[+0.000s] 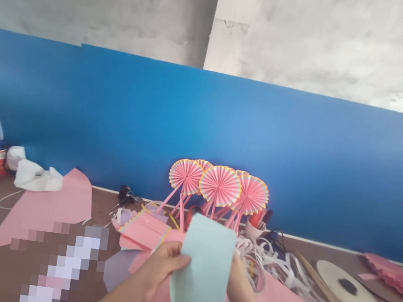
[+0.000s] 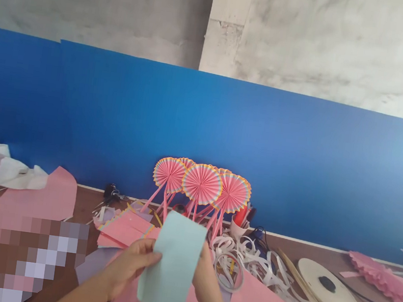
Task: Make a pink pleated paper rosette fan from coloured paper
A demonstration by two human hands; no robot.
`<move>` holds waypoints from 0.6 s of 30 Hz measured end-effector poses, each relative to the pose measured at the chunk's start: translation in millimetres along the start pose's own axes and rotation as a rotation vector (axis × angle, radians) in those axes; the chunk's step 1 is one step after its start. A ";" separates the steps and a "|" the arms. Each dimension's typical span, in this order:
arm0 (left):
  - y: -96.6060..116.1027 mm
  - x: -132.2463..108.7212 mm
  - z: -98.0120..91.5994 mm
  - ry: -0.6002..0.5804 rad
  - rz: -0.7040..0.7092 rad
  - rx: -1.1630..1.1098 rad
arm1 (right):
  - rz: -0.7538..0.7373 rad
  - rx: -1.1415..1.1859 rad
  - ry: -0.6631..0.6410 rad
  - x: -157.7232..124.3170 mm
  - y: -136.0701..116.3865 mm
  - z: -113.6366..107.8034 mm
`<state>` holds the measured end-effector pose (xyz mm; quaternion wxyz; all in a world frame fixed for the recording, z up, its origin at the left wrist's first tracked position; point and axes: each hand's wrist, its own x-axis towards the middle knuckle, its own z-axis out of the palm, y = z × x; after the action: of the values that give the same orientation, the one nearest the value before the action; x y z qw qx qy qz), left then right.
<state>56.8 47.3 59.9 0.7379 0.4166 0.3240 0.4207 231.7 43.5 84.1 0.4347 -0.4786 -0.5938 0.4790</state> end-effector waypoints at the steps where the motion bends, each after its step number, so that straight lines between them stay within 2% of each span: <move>1: 1.3 1.1 -0.9 0.019 0.017 -0.070 | 0.008 -0.001 -0.034 -2.7 -3.7 -0.4; 4: 3.0 4.9 -4.1 0.079 0.067 -0.227 | 0.030 -0.037 -0.256 -10.9 -18.2 1.6; 6: 2.0 6.8 -5.6 0.111 0.076 -0.257 | 0.043 -0.077 -0.318 -15.4 -27.7 5.6; 10: -1.1 6.9 -4.1 0.115 0.067 -0.262 | 0.109 -0.062 -0.274 -19.8 -34.7 12.5; 12: -1.3 5.7 -1.9 0.123 0.072 -0.246 | 0.136 -0.034 -0.266 -19.7 -29.4 11.9; 15: -0.1 4.2 0.1 0.120 0.105 -0.225 | 0.165 -0.033 -0.182 -16.9 -15.4 7.4; 18: -0.1 4.3 -0.8 0.110 0.119 -0.203 | 0.208 0.080 -0.130 -13.3 -5.9 5.6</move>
<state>58.1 51.4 58.9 0.7309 0.3347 0.2945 0.5167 227.5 29.0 88.2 0.3618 -0.4878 -0.5484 0.5748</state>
